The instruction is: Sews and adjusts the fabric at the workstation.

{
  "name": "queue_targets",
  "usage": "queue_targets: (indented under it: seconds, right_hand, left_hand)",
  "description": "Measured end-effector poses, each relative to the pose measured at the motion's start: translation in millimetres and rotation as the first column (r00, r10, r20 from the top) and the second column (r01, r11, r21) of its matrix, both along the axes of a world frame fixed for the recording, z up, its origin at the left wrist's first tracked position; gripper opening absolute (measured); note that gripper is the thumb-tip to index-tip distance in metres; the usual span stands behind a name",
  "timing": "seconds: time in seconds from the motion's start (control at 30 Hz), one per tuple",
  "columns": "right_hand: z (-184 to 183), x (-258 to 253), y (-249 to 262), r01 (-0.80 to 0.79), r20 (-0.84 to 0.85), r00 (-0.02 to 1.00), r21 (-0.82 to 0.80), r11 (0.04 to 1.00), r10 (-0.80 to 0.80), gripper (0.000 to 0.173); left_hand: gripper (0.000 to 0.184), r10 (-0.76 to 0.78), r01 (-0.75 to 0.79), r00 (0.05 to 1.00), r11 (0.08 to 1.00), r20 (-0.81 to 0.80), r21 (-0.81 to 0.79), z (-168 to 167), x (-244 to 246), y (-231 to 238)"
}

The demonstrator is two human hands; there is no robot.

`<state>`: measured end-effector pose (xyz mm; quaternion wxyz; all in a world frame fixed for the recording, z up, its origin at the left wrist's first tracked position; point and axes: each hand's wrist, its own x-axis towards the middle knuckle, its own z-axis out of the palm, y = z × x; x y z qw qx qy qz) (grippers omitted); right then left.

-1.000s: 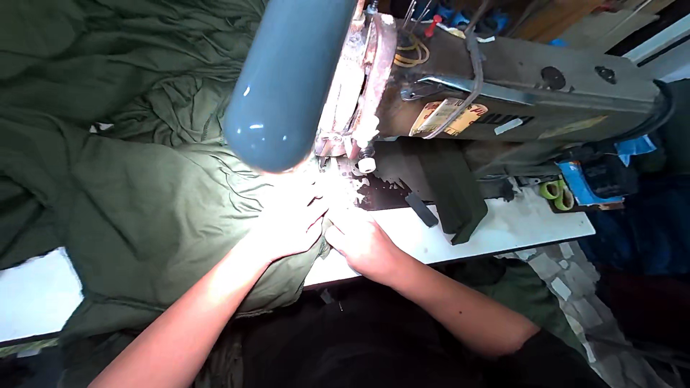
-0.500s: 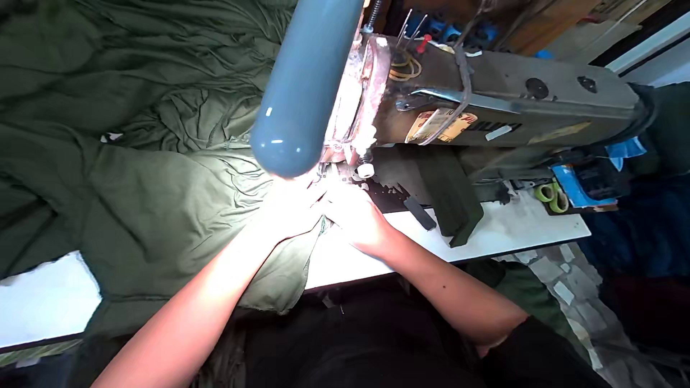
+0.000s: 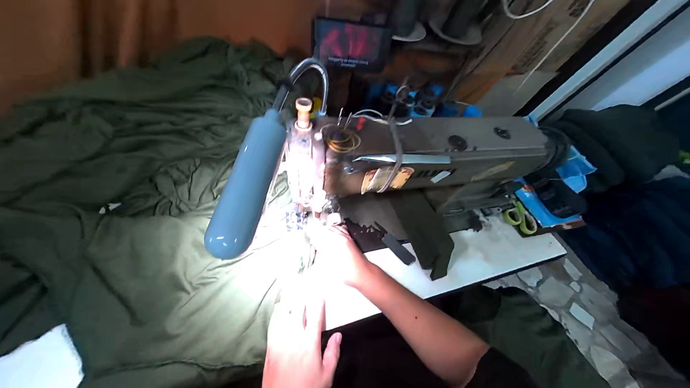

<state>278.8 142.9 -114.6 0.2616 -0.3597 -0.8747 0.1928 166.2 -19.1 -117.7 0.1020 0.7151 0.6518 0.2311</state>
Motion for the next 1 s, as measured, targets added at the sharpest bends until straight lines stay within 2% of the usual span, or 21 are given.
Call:
queue_targets:
  seconds: [0.07, 0.1, 0.13, 0.17, 0.23, 0.3, 0.37, 0.47, 0.5, 0.6, 0.67, 0.73, 0.77, 0.83, 0.9, 1.0]
  right_hand:
    - [-2.5, -3.5, 0.8, 0.031, -0.038, 0.999, 0.024, 0.999, -0.03, 0.022]
    - [-1.4, -5.1, 0.6, 0.042, -0.029, 0.999, 0.02, 0.999, -0.041, 0.022]
    - [-1.4, -6.7, 0.5, 0.054, -0.021, 0.998, 0.025, 0.998, -0.054, 0.021]
    - [-1.5, -8.1, 0.6, 0.071, -0.014, 0.997, 0.02, 0.997, -0.071, 0.021]
    - [0.9, -10.2, -0.6, 0.105, 0.007, 0.994, -0.016, 0.994, -0.105, 0.026]
    - [1.5, -11.5, -2.4, 0.123, 0.054, 0.991, 0.009, 0.992, -0.124, 0.025]
    - [-6.9, -11.9, -3.6, 0.148, 0.012, 0.989, 0.102, 0.984, -0.15, 0.021]
    - [-4.7, -9.7, -5.0, 0.123, -0.009, 0.992, 0.039, 0.992, -0.123, 0.026]
    - [-4.4, -8.6, -4.8, 0.104, 0.003, 0.995, 0.005, 0.995, -0.104, 0.027]
    - [-5.3, -8.0, -4.9, 0.06, 0.076, 0.996, -0.105, 0.993, -0.052, 0.032]
    - [-1.8, -8.1, -5.7, 0.047, 0.096, 0.995, -0.162, 0.986, -0.031, 0.032]
    - [4.1, -3.4, -7.9, 0.012, 0.153, 0.988, -0.197, 0.98, 0.019, 0.035]
    - [4.2, 2.3, -12.4, -0.029, 0.148, 0.987, -0.161, 0.987, 0.053, 0.034]
    - [-8.8, 15.6, -26.1, -0.123, 0.061, 0.991, 0.1, 0.987, 0.117, 0.027]
    - [-19.6, 24.8, -39.3, -0.175, 0.009, 0.983, 0.321, 0.931, 0.182, 0.019]
    - [-25.1, 31.0, -53.9, -0.212, 0.058, 0.977, 0.363, 0.907, 0.205, 0.017]
  left_hand:
    - [0.071, 0.098, -0.095, 0.995, 0.992, -0.027, 0.088, -14.2, -8.6, 27.8]
    - [0.074, 0.167, -0.165, 0.986, 0.975, -0.004, 0.147, -14.2, -15.0, 50.0]
    - [0.067, 0.228, -0.231, 0.973, 0.96, 0.035, 0.161, -6.9, -20.5, 72.2]
    - [0.057, 0.277, -0.282, 0.959, 0.953, 0.057, 0.108, 4.6, -25.7, 91.2]
    - [0.034, 0.316, -0.318, 0.948, 0.943, 0.035, 0.101, 14.8, -37.9, 122.3]
    - [0.026, 0.345, -0.346, 0.938, 0.935, 0.022, 0.074, 18.5, -52.1, 136.6]
    - [0.028, 0.346, -0.353, 0.933, 0.934, 0.103, 0.061, 27.7, -63.4, 131.4]
    - [0.032, 0.257, -0.256, 0.941, 0.966, 0.218, -0.037, 53.4, -78.1, 97.6]
    - [0.032, 0.212, -0.2, 0.959, 0.977, 0.19, -0.081, 60.7, -81.3, 84.5]
    - [0.027, -0.02, 0.005, 0.996, 0.985, -0.083, -0.174, 71.1, -65.9, 47.2]
    - [0.019, -0.148, 0.127, 0.963, 0.986, -0.225, -0.107, 60.4, -42.3, 33.3]
    - [0.013, -0.192, 0.2, 0.934, 0.98, -0.302, -0.006, 47.3, -22.8, 32.9]
    - [0.012, -0.196, 0.226, 0.927, 0.972, -0.319, 0.06, 39.7, -18.4, 34.2]
    - [0.012, -0.216, 0.273, 0.925, 0.95, -0.311, 0.151, 24.7, -17.8, 35.4]
    - [0.013, -0.244, 0.296, 0.93, 0.941, -0.275, 0.166, 10.9, -20.6, 33.1]
    - [0.014, -0.248, 0.304, 0.937, 0.926, -0.246, 0.225, -5.3, -22.1, 30.2]
